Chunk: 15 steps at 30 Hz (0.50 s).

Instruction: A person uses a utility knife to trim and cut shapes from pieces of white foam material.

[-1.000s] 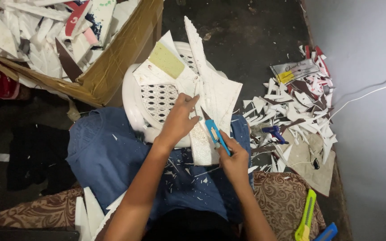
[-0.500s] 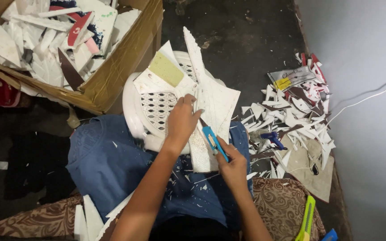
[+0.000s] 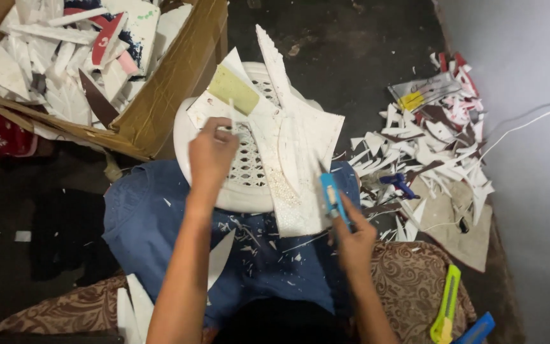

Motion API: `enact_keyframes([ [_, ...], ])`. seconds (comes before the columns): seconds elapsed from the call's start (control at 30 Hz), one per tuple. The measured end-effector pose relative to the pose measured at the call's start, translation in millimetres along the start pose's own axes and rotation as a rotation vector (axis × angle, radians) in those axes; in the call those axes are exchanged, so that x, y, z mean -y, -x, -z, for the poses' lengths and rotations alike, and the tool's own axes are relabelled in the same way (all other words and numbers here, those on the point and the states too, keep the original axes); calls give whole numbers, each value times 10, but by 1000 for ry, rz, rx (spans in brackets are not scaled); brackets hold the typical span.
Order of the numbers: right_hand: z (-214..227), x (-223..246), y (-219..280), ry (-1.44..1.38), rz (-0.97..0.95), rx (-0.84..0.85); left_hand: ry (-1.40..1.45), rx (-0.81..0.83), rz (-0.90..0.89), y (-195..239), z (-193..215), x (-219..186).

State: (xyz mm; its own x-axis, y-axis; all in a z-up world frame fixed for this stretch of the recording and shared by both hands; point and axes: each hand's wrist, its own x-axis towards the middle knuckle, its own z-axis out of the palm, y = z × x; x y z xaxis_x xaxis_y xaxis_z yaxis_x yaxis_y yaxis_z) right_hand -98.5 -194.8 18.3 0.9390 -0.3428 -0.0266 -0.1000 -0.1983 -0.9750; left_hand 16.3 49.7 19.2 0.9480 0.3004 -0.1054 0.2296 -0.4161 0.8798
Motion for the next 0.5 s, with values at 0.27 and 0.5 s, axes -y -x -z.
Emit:
enact_keyframes([
  [0.27,400,-262,-198,-145,-6,-306,21,379,72,766,-523,-432],
  [0.5,1072,-275,-379,-53,232,-509,-65,549,-436,788,-2299,-463],
])
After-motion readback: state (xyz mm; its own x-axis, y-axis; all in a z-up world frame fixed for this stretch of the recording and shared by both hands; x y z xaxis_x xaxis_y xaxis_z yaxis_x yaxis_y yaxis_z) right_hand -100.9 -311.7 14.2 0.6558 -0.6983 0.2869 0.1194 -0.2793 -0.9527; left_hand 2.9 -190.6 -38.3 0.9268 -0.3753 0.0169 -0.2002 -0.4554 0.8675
